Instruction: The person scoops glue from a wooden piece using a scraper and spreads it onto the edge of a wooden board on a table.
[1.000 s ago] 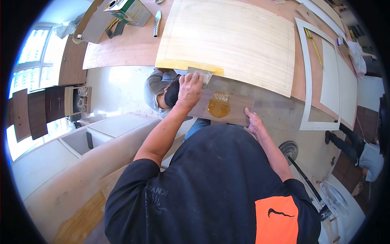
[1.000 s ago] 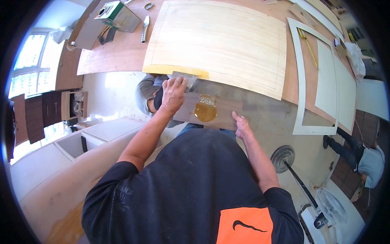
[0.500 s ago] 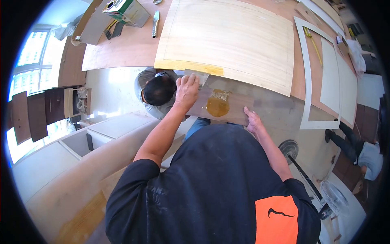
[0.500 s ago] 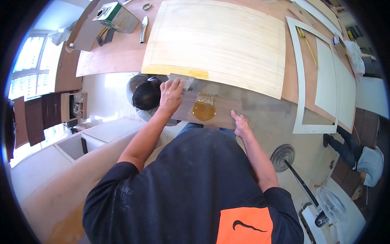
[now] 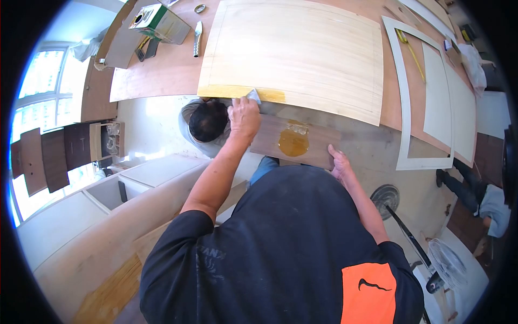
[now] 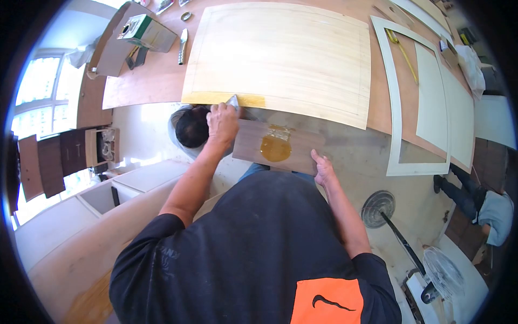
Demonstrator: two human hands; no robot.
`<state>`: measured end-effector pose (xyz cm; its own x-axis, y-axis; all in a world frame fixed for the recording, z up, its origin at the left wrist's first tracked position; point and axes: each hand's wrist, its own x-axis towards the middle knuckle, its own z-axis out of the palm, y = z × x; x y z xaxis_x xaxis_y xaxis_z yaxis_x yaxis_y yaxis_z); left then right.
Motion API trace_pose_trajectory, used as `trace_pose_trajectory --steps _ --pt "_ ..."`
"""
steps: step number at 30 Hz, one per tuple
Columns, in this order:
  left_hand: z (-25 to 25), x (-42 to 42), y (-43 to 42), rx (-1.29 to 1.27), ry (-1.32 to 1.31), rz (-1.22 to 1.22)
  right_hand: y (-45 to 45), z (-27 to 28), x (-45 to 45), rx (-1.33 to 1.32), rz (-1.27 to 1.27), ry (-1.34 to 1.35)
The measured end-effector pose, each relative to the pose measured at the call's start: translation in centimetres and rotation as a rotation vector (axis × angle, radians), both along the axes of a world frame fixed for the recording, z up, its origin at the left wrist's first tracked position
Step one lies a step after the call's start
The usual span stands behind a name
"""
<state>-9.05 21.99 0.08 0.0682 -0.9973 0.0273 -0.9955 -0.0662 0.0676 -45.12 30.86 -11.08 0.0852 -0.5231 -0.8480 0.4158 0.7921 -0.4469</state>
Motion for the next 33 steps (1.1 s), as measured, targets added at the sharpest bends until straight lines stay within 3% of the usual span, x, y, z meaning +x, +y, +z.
trace_pose_trajectory --steps 5,9,14,21,29,32,33 --pt "0.6 -4.5 0.7 -0.03 0.059 -0.094 -0.1 -2.0 -3.4 0.027 -0.047 0.048" --pt "1.6 -5.5 0.6 -0.116 0.111 -0.122 -0.9 -1.6 -6.0 -0.001 0.016 -0.083" --pt "0.3 -5.1 0.2 -0.275 0.05 -0.039 -2.0 -0.8 -7.8 0.011 0.102 -0.1" --pt "-0.5 -8.1 0.5 -0.307 0.179 -0.393 -2.1 -0.1 -9.4 -0.008 0.173 -0.111" --pt "-3.3 -9.8 0.9 -0.31 0.109 -0.245 -1.4 4.6 -9.5 -0.007 0.131 0.075" --pt "-4.6 -10.3 0.9 -0.29 0.146 -0.241 -0.4 0.2 -11.5 -0.019 0.113 0.054" --pt "-4.8 -10.4 1.3 -0.284 0.158 -0.242 -0.1 1.0 -11.5 -0.015 0.105 0.069"
